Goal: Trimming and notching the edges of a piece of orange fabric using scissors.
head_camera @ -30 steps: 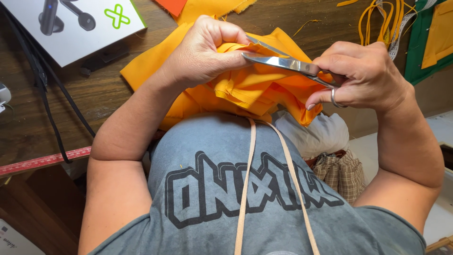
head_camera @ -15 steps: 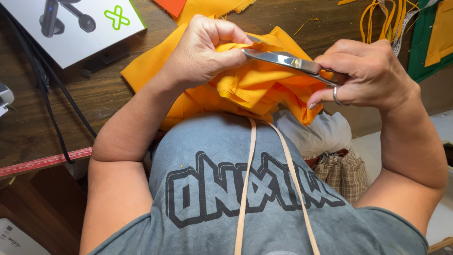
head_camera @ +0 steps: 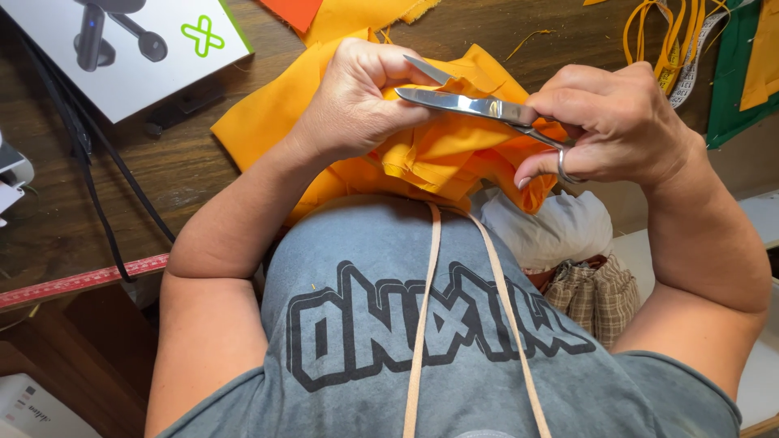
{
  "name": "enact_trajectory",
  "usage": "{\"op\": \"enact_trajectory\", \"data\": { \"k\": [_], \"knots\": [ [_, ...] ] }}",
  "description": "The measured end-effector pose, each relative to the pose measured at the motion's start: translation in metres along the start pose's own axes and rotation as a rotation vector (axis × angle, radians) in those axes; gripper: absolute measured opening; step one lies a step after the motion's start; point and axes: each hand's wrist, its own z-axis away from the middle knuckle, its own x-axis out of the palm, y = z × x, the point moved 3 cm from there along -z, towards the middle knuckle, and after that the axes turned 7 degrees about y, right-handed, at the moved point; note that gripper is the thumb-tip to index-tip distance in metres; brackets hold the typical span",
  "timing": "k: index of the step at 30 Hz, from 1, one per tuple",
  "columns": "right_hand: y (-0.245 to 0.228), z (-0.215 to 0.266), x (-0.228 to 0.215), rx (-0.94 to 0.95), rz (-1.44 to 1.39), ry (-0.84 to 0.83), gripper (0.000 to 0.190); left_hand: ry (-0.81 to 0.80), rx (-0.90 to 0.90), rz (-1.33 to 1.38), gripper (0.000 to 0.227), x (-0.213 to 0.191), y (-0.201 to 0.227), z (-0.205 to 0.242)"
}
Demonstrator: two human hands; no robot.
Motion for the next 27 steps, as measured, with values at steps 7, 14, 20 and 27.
{"op": "enact_trajectory", "data": {
  "k": [7, 14, 20, 27],
  "knots": [
    [-0.006, -0.006, 0.001, 0.037, 0.000, 0.009, 0.078, 0.058, 0.039, -0.036, 0.012, 0.009, -0.003, -0.002],
    [-0.005, -0.003, 0.004, 0.050, 0.007, 0.021, 0.083, 0.083, -0.012, 0.007, 0.011, 0.014, -0.005, 0.001],
    [-0.001, 0.006, 0.002, -0.008, 0.080, 0.029, 0.072, 0.060, -0.015, -0.007, 0.011, 0.014, -0.001, 0.002],
    [0.002, 0.014, 0.002, 0.033, 0.122, 0.005, 0.070, 0.031, 0.020, -0.090, 0.013, 0.017, -0.005, 0.000]
  ]
}}
